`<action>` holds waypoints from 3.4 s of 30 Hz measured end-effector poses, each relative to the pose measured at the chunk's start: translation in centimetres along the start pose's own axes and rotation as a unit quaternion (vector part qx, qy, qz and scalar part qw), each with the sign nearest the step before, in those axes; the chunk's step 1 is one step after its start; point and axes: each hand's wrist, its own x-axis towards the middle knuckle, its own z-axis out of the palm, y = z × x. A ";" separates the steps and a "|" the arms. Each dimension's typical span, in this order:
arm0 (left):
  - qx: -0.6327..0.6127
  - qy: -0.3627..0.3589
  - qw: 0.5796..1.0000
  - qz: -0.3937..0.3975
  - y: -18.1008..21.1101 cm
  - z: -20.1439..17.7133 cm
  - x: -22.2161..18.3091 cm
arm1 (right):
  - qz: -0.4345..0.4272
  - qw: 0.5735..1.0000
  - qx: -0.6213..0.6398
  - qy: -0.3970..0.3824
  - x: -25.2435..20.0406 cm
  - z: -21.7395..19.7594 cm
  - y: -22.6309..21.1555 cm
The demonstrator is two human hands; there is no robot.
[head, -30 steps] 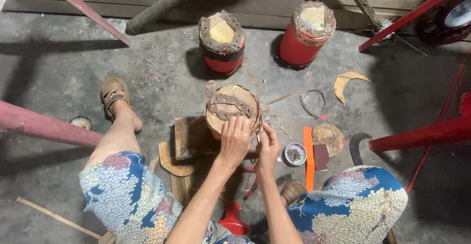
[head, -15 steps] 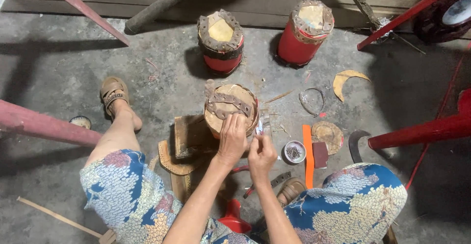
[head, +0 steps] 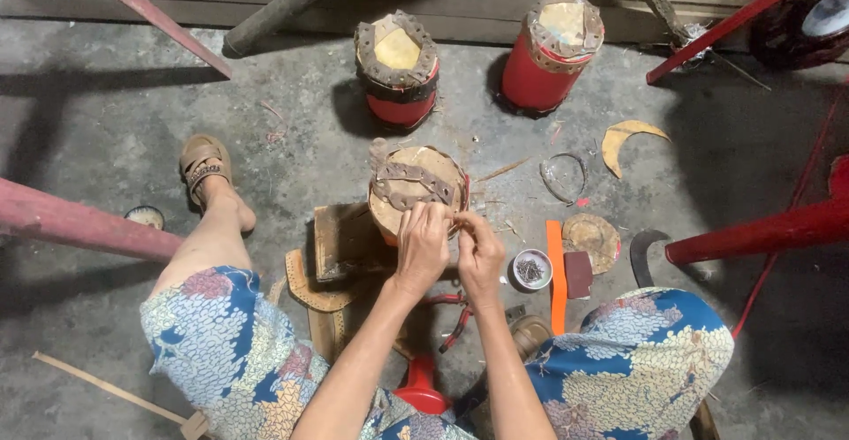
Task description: A person is seen attaching a skin to a small drum frame using pins and then trimming the excess skin with a knife.
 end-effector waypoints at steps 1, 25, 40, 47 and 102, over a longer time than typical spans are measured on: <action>0.000 -0.002 1.000 0.000 0.0 0.0 0.0 | 0.002 1.000 0.000 0.000 0.0 0.0 0.0; -0.129 -0.151 0.956 -0.216 1.8 -2.3 2.4 | 0.045 0.999 -0.028 -0.007 1.9 -0.2 -4.6; -0.227 -0.080 0.922 -0.304 2.4 -3.7 3.0 | -0.003 0.998 -0.058 0.017 0.9 0.6 -2.1; -0.364 -0.021 0.873 -0.323 2.2 -3.1 3.0 | 0.066 0.997 -0.024 0.031 -1.0 0.5 -1.8; -0.499 -0.026 0.802 -0.328 2.1 -0.4 2.9 | 0.098 0.990 0.104 0.000 -1.6 1.9 0.2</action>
